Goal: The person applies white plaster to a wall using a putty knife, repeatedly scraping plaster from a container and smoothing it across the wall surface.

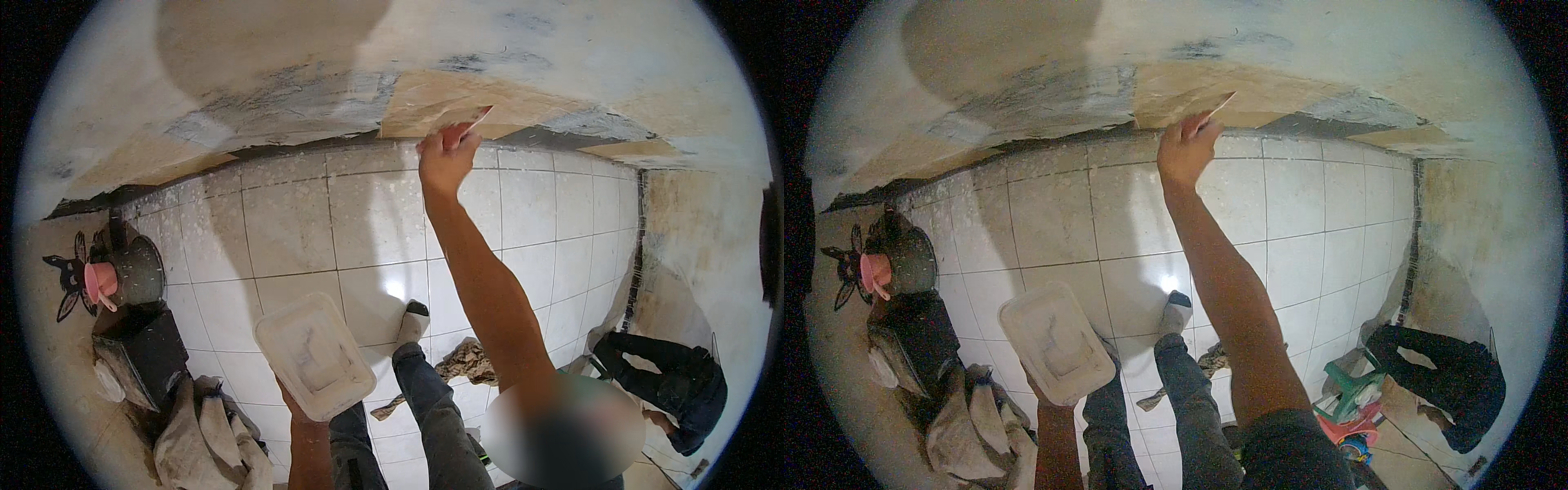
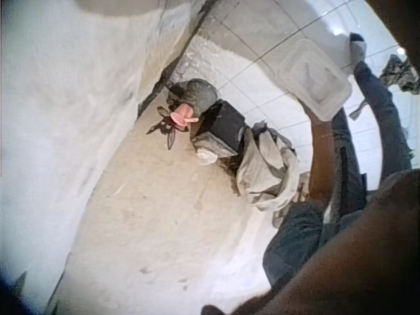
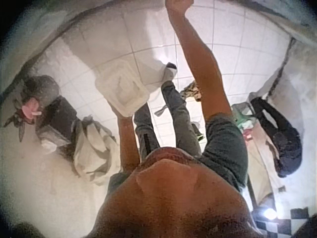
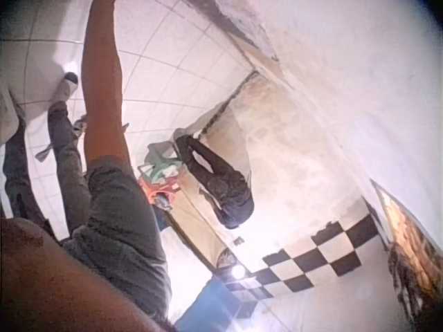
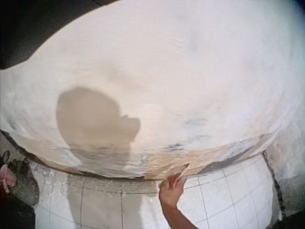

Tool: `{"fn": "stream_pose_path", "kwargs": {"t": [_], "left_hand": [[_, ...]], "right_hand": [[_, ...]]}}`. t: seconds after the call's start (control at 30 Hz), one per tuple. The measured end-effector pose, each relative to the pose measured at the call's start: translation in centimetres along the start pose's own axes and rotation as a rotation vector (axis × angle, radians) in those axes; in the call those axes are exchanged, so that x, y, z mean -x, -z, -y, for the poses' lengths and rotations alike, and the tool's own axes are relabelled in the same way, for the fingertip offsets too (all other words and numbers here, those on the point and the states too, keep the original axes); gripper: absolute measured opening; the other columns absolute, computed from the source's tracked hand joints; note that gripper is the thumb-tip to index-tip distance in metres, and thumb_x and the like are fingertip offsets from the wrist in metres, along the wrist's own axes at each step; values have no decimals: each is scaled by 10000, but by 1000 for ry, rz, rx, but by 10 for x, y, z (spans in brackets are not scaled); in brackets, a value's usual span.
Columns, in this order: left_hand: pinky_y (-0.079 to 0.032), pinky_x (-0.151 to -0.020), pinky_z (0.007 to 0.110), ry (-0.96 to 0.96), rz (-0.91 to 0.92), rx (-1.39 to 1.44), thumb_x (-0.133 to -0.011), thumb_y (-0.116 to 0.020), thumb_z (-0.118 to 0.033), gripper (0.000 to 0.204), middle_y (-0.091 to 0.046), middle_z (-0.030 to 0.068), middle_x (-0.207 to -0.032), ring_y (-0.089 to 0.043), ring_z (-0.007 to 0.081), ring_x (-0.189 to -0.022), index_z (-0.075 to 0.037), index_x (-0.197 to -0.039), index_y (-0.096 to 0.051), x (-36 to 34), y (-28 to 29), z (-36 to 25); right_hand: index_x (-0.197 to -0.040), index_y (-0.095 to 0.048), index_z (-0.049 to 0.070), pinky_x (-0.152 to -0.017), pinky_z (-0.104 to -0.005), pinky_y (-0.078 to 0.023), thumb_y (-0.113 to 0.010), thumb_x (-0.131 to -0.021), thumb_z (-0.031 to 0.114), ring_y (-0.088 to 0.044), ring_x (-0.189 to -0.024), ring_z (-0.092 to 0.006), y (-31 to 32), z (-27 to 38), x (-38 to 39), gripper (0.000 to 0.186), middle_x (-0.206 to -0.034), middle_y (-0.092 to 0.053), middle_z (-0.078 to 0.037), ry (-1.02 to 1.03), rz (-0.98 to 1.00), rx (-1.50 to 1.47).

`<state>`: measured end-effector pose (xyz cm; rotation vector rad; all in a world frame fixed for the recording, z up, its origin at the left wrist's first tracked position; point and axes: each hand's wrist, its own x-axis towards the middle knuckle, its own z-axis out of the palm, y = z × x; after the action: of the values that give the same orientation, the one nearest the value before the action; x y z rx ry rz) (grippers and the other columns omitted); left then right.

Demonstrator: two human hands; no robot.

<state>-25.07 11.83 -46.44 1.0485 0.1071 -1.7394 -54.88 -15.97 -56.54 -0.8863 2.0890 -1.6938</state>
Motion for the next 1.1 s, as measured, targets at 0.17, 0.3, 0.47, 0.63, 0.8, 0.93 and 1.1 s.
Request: {"fn": "stream_pose_path", "kwargs": {"t": [0.17, 0.3, 0.47, 0.63, 0.8, 0.93, 1.1], "left_hand": [[-412, -1011, 558, -23, -25, -103, -875, -464, -629, 736, -405, 84, -1421, -424, 343, -1275, -175, -1438, -327, 6, 5, -5], [-406, -1019, 548, -21, -70, -115, -874, -466, -629, 741, -401, 81, -1425, -426, 338, -1271, -176, -1442, -323, 8, 15, -4], [-417, -1008, 554, 9, -77, -61, -880, -458, -632, 745, -403, 88, -1424, -430, 337, -1267, -164, -1443, -321, 9, 19, -5], [-428, -998, 561, 69, -83, -1, -886, -449, -635, 749, -405, 95, -1422, -434, 335, -1264, -152, -1444, -320, 3, 15, 1], [-435, -987, 572, -17, -73, -113, -888, -456, -628, 749, -395, 92, -1431, -432, 337, -1267, -151, -1448, -313, 6, -2, 8], [-435, -987, 570, 9, 11, -104, -897, -439, -625, 739, -381, 90, -1441, -426, 341, -1272, -154, -1451, -305, 6, 3, 15], [-433, -990, 569, 36, 9, -15, -899, -430, -630, 732, -376, 92, -1443, -422, 342, -1275, -163, -1449, -309, 1, 0, 27]], "right_hand": [[-1126, -440, -83, -658, -467, -494, -597, -745, 69, -612, -721, -414, -71, 54, 8, 440, -774, -603, -248, 192, 120, 242], [-968, -441, 5, -661, -420, -488, -607, -762, 37, -588, -669, -346, -44, 13, 60, 267, -735, -556, -170, 426, 290, 290], [-904, -454, 44, -497, -285, -499, -537, -796, -26, -560, -590, -150, 26, -46, -18, 153, -708, -521, -64, -116, 220, -160], [-899, -450, 3, -575, -395, -485, -584, -781, 52, -559, -613, -291, 2, -17, -58, 185, -762, -546, -148, 169, 162, 35], [-1049, -458, -57, -707, -512, -473, -624, -762, 128, -602, -806, -466, -16, 27, 21, 379, -779, -589, -269, 237, 478, 237], [-895, -519, -26, -643, -411, -478, -646, -758, 129, -593, -682, -351, 34, -26, -17, 243, -718, -577, -202, 93, 230, 151], [-893, -526, 4, -652, -453, -471, -668, -738, 135, -588, -712, -375, 30, -7, -87, 248, -772, -581, -192, 261, -56, 327]]}}
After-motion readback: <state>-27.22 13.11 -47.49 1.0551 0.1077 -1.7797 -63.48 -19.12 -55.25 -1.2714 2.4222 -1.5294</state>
